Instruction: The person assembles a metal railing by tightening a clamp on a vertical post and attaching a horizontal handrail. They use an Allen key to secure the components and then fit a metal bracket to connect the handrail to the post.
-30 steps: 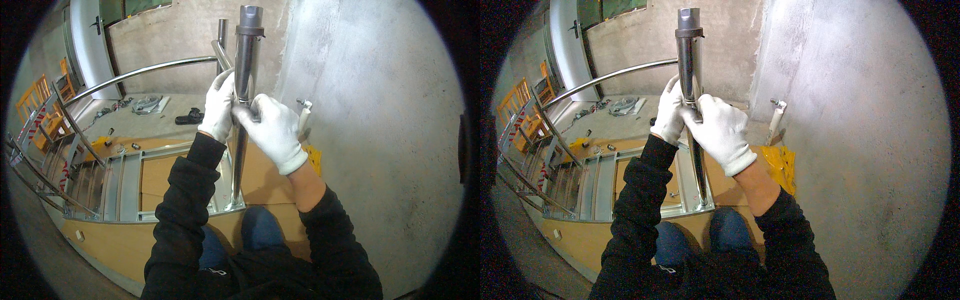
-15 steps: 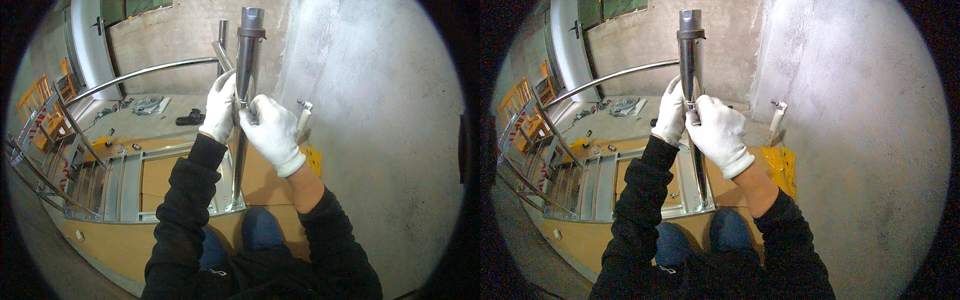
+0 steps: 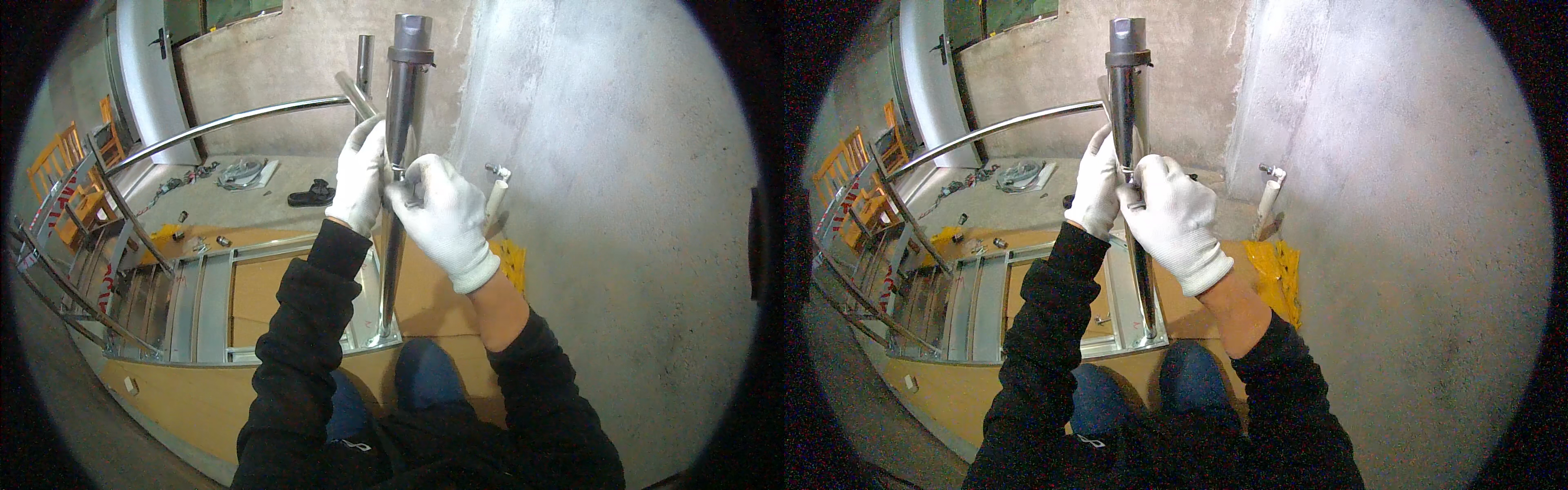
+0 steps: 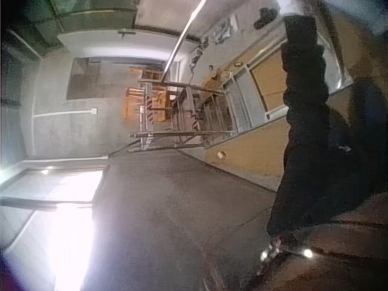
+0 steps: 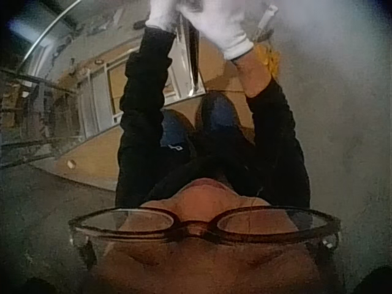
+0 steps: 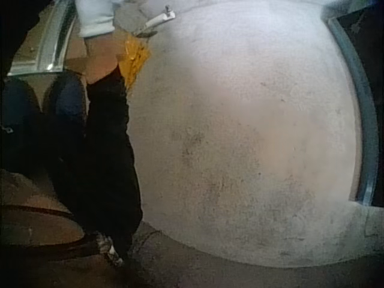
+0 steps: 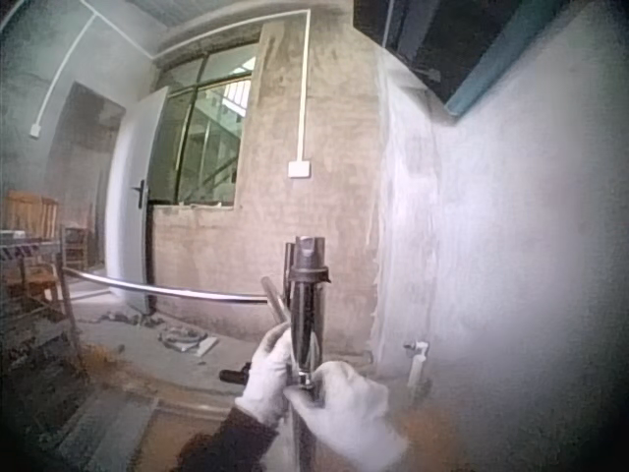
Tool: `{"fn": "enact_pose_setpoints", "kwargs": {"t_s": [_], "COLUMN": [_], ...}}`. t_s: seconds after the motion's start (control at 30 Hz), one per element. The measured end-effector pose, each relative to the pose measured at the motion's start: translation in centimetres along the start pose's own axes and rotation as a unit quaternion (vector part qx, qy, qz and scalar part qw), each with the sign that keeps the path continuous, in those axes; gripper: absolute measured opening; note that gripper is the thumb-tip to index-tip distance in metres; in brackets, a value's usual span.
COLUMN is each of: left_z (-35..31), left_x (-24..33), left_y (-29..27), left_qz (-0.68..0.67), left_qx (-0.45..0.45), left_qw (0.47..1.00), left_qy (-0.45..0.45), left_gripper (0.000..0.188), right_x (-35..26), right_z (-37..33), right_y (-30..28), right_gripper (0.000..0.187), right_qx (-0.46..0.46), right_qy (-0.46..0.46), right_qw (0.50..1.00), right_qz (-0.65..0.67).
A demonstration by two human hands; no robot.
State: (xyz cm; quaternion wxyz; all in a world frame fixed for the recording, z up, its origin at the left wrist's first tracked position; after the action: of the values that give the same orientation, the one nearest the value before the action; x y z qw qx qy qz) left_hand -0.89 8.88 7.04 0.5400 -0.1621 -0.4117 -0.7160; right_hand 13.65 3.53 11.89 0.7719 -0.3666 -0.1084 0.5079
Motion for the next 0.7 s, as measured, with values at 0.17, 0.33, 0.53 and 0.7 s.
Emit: {"fn": "enact_pose_setpoints", "kwargs": {"t_s": [0.17, 0.33, 0.53, 0.7], "left_z": [0.1, -0.2, -2.4, -5.0], "left_x": [0.7, 1.0, 1.9, 1.5], "left_y": [-0.3, -1.1, -4.7, -6.8], "left_qz": [-0.016, -0.014, -0.003, -0.013], "left_qx": [0.005, 0.044, 0.110, 0.147], "left_qw": [1.000, 0.999, 0.994, 0.989], "left_qy": [0.011, 0.024, 0.003, 0.020], "left_gripper": [0.049, 0.034, 0.035, 0.032], "right_x": [0.5, -0.8, -1.0, -1.5], "right_z": [0.1, -0.5, -1.3, -1.8], "right_y": [0.7, 0.2, -0.1, -0.2], "right_gripper": [0.021, 0.019, 0.018, 0.020], "right_qx": [-0.008, 0.035, 0.070, 0.068], "right_qy": [0.005, -0.066, -0.126, -0.182], "right_qw": [0.999, 0.996, 0.989, 0.979], "right_qz": [-0.031, -0.049, -0.032, -0.066]}}
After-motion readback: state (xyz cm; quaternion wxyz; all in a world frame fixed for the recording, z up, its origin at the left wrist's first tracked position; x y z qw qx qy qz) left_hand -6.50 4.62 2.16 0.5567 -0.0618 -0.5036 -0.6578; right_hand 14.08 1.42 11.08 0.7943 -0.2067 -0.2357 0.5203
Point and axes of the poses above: each hand's wrist, its own z-axis towards the middle knuckle, its own y-axis out of the palm, x = y × z, the point moved 7 cm from there along z, towards the middle knuckle, and after that the axes turned 15 degrees about -x, right-handed, at the moved point
